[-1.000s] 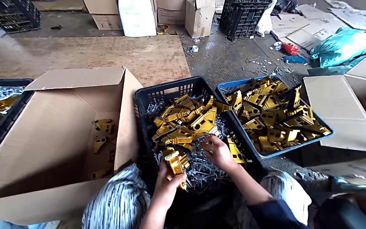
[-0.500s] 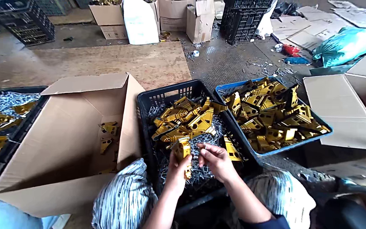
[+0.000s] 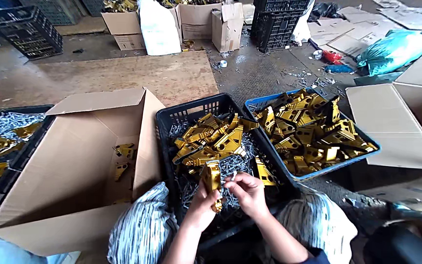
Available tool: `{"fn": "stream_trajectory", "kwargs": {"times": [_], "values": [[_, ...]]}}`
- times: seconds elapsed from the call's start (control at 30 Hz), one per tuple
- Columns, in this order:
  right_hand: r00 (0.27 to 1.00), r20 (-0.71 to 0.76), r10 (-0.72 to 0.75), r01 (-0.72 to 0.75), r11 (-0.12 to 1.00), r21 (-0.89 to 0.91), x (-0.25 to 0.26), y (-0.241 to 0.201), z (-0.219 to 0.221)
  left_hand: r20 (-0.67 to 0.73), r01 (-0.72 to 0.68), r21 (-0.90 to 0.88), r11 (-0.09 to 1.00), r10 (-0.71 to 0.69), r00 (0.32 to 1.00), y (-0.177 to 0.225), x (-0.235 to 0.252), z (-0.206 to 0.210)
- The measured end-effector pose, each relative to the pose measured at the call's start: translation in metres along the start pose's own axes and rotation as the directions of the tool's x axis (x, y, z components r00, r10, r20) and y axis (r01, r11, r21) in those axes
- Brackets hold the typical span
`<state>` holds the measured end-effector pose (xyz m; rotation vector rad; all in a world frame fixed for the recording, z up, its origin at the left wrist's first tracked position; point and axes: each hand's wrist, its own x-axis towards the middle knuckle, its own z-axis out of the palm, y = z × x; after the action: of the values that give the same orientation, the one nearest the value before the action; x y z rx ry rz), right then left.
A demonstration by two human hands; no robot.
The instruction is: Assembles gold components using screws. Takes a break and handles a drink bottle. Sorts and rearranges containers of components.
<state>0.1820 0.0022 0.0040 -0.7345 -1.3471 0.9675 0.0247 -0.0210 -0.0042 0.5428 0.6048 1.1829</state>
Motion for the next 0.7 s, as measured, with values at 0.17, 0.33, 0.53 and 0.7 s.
{"fn": "stream_trajectory", "kwargs": {"times": [0.17,0.33,0.53,0.7], "values": [[0.944,0.147,-0.297,0.331,0.842,-0.427,-0.001,0.009,0.001,0.011,-0.012,0.164,0.986,0.01,1.0,-0.006,-0.001,0.001],[0.902,0.116,-0.417,0.406,0.721,-0.561,-0.008,0.025,0.006,0.015,0.031,0.326,0.945,-0.037,0.999,-0.004,-0.003,-0.002],[0.939,0.245,-0.241,0.317,0.883,-0.346,-0.011,0.033,0.007,0.054,0.037,0.35,0.936,-0.06,0.997,-0.004,-0.005,-0.012],[0.978,0.129,-0.163,0.189,0.953,-0.236,-0.019,0.031,0.011,0.037,0.047,0.378,0.925,-0.066,0.997,-0.005,-0.009,-0.017]]}}
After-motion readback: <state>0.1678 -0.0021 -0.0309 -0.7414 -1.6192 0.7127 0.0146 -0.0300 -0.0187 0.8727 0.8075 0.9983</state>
